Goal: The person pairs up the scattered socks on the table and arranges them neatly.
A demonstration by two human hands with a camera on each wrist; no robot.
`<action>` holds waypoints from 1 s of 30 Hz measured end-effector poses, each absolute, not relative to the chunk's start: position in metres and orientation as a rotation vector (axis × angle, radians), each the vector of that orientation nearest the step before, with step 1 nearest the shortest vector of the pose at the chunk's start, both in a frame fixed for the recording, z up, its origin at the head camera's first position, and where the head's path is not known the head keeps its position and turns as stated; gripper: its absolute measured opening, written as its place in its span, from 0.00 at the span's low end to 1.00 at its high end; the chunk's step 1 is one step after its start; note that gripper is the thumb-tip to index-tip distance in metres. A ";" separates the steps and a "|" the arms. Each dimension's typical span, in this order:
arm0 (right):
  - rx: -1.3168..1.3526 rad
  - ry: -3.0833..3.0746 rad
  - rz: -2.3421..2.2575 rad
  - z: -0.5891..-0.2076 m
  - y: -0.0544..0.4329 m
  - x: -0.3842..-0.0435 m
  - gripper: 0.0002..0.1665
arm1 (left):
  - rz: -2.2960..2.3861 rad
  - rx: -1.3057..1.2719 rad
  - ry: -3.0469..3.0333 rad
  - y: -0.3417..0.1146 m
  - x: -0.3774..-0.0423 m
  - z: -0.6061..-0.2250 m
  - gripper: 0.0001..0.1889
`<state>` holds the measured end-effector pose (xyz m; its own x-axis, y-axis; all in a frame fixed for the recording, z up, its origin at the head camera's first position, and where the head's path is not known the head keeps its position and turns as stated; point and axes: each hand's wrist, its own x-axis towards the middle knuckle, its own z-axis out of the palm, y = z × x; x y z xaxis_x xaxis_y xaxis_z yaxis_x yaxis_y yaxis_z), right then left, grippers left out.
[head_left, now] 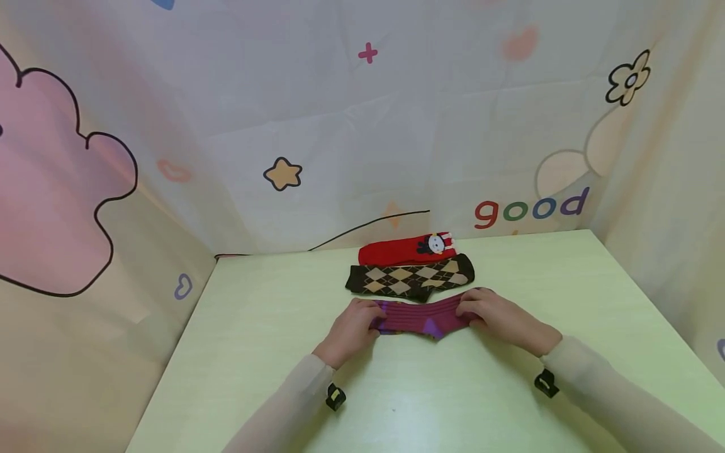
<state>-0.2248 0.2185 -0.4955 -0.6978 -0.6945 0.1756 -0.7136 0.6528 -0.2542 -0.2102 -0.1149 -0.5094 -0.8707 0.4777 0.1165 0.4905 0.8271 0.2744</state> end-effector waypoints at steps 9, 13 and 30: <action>1.215 -2.749 0.476 -0.499 0.219 -0.237 0.15 | -0.490 -0.791 -2.946 -0.113 -0.217 -0.508 0.15; 1.220 -2.744 0.478 -0.499 0.218 -0.241 0.14 | -0.495 -0.769 -2.955 -0.112 -0.220 -0.508 0.15; 1.202 -2.782 0.505 -0.499 0.219 -0.249 0.15 | -0.504 -0.757 -2.966 -0.113 -0.225 -0.512 0.15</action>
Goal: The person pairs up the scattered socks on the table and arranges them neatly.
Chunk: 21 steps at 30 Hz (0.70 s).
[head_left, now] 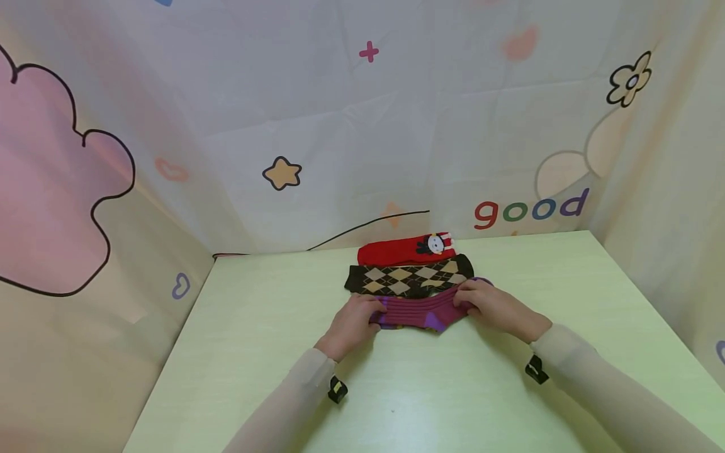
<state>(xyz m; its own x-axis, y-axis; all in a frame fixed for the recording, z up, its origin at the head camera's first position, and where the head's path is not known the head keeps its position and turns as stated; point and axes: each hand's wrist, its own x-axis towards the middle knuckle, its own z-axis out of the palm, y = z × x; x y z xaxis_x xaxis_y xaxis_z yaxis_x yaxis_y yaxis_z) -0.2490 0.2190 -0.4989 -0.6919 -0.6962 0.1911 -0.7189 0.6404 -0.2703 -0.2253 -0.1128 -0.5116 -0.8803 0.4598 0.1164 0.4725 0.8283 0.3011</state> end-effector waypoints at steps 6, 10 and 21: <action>1.197 -2.793 0.498 -0.498 0.218 -0.249 0.14 | -0.484 -0.784 -2.953 -0.114 -0.225 -0.513 0.15; 1.189 -2.797 0.489 -0.497 0.218 -0.248 0.14 | -0.479 -0.801 -2.940 -0.115 -0.225 -0.514 0.15; 1.196 -2.771 0.492 -0.500 0.218 -0.249 0.15 | -0.465 -0.809 -2.936 -0.115 -0.223 -0.510 0.14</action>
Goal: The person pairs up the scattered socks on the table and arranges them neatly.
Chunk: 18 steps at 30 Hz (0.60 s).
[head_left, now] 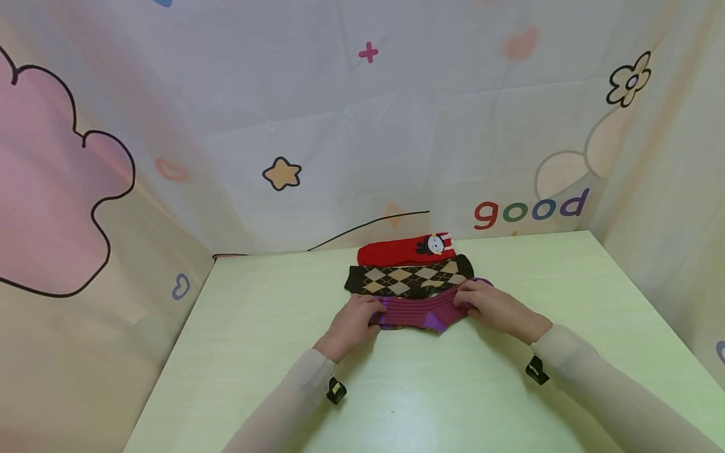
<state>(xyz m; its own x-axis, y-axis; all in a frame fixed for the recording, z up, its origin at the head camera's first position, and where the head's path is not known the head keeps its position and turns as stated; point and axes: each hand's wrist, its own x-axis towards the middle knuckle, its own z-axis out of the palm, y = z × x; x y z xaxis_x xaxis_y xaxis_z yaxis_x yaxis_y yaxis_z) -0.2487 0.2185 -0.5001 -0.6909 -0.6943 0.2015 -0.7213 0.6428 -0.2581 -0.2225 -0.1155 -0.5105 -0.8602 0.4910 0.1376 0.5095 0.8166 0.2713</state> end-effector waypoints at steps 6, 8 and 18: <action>1.209 -2.746 0.479 -0.500 0.218 -0.249 0.15 | -0.431 -0.816 -2.967 -0.115 -0.221 -0.508 0.14; 1.208 -2.756 0.479 -0.499 0.218 -0.248 0.15 | -0.421 -0.831 -2.971 -0.116 -0.221 -0.507 0.14; 1.195 -2.781 0.478 -0.498 0.217 -0.248 0.14 | -0.466 -0.889 -2.986 -0.121 -0.218 -0.501 0.15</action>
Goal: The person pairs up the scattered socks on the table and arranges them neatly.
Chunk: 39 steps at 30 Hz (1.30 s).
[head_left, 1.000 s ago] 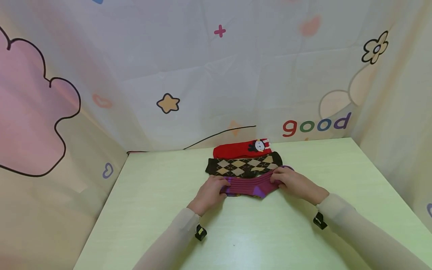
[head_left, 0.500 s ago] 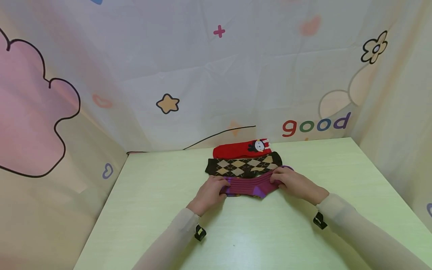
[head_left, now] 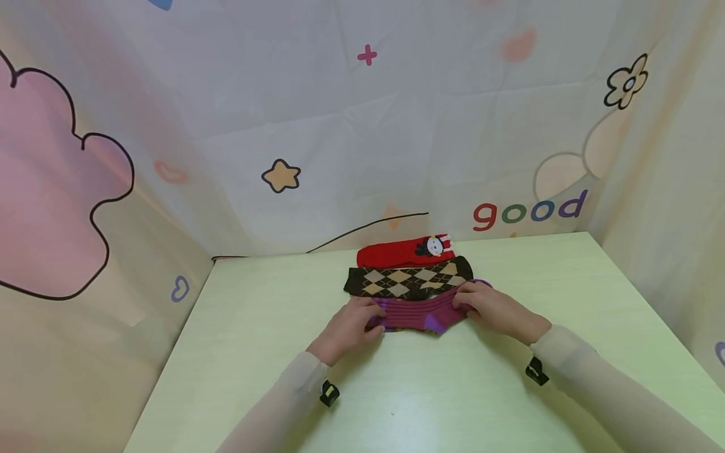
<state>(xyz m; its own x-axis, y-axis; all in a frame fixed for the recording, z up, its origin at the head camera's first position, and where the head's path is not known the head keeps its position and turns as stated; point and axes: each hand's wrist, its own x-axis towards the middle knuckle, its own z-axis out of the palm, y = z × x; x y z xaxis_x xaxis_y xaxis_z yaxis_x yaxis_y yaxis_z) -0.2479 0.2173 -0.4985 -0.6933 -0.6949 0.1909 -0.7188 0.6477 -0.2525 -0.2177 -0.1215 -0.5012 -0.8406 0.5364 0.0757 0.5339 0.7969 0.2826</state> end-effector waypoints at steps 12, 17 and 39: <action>1.226 -2.773 0.465 -0.500 0.219 -0.249 0.14 | 0.501 1.026 3.079 -0.134 -0.218 -0.507 0.10; 1.230 -2.788 0.459 -0.500 0.219 -0.248 0.14 | 0.431 0.969 3.154 -0.140 -0.220 -0.506 0.15; 1.200 -2.810 0.450 -0.499 0.218 -0.249 0.14 | 0.150 0.726 3.416 -0.189 -0.245 -0.493 0.31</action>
<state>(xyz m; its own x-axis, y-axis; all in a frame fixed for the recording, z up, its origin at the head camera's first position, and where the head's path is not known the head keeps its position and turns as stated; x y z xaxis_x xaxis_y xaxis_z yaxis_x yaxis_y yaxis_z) -0.2488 0.2175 -0.4988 -0.6970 -0.6987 0.1613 -0.7141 0.6560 -0.2443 -0.2449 -0.1892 -0.4933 -0.8545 0.3785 0.3556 0.4082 0.9128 0.0093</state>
